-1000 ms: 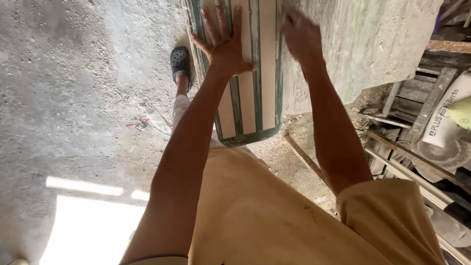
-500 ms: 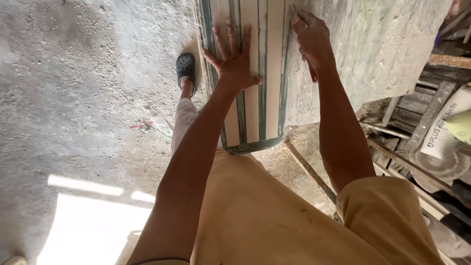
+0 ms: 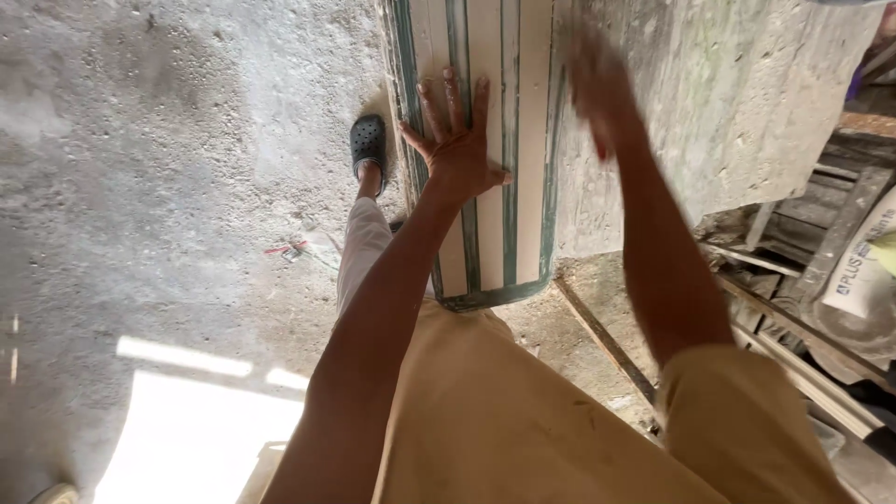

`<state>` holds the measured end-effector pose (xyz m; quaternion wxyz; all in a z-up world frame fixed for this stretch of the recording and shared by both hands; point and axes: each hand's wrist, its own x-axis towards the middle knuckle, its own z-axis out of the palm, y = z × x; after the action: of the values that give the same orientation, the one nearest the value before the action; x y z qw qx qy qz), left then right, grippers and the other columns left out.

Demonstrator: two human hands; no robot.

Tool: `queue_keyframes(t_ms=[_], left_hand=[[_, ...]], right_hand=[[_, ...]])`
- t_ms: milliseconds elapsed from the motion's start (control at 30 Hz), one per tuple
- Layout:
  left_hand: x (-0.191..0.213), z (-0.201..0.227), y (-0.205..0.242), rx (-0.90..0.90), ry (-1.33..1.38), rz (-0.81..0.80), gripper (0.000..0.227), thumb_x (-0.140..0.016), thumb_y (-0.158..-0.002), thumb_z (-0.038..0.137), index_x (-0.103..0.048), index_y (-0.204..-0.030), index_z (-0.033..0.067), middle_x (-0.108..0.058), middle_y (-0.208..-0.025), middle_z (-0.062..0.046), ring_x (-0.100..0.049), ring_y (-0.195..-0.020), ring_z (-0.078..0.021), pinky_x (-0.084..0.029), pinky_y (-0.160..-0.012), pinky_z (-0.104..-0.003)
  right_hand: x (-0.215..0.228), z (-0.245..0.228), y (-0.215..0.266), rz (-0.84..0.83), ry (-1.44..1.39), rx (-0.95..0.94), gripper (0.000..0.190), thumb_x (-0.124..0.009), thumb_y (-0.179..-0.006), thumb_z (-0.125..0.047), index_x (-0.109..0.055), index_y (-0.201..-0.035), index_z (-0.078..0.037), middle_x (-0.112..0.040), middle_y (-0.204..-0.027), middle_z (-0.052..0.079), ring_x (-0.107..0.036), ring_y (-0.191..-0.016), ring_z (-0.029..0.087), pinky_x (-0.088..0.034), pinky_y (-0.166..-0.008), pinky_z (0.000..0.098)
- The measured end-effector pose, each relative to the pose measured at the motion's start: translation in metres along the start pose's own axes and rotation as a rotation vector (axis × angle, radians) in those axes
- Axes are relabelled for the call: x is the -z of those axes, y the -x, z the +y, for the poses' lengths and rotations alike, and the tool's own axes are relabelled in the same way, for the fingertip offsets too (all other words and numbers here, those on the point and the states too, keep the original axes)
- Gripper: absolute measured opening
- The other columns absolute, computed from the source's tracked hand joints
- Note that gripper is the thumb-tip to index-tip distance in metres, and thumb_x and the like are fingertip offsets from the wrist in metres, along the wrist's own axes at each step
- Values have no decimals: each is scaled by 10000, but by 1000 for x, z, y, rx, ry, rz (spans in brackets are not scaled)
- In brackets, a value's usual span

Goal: Sanding and smoothing filler applied to the grooves of boards.

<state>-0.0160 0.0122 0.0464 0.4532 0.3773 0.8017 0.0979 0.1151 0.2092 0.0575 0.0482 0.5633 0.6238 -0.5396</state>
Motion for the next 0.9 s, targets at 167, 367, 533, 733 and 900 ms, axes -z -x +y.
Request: queue_keyframes(t_ms=[167, 367, 533, 733, 900], left_hand=[[-10, 0, -3, -47, -42, 15, 1552, -904, -614, 745, 167, -1625, 256, 290, -1645, -219, 292, -1470, -538, 50, -1025, -943], [-28, -16, -10, -97, -56, 138, 1593, -935, -586, 761, 150, -1629, 238, 307, -1620, -226, 299, -1453, -559, 19, -995, -960], [-33, -21, -12, -127, -77, 203, 1598, -934, -589, 787, 146, -1630, 238, 308, -1611, -229, 296, -1451, -551, 27, -988, -959], [-45, -31, -15, -128, -125, 145, 1592, -901, -642, 844, 148, -1655, 208, 292, -1626, -268, 287, -1465, -547, 41, -1014, -950], [-19, -18, -17, -65, -139, 89, 1562, -857, -645, 852, 124, -1685, 221, 267, -1669, -266, 281, -1493, -556, 37, -1060, -925]], right_hand=[[4, -19, -17, 5, 139, 71, 416, -346, -1141, -420, -567, -1000, -98, -568, -635, 10, -531, -457, 92, -473, -382, 269], [-28, 113, 176, 95, 129, -446, 427, -318, -1090, -447, -591, -1113, -120, -602, -674, 32, -524, -474, 104, -448, -379, 281], [-16, 202, 320, -93, 156, -747, 433, -398, -1055, -441, -568, -1336, -159, -637, -743, 89, -543, -493, 144, -474, -416, 317], [-27, 190, 320, 70, 273, -394, 493, -486, -1039, -410, -539, -1500, -243, -702, -928, 42, -529, -555, 143, -526, -483, 306], [-34, 228, 271, 124, 726, 55, 444, -538, -1082, -419, -604, -1472, -216, -720, -837, 109, -623, -693, 181, -536, -621, 367]])
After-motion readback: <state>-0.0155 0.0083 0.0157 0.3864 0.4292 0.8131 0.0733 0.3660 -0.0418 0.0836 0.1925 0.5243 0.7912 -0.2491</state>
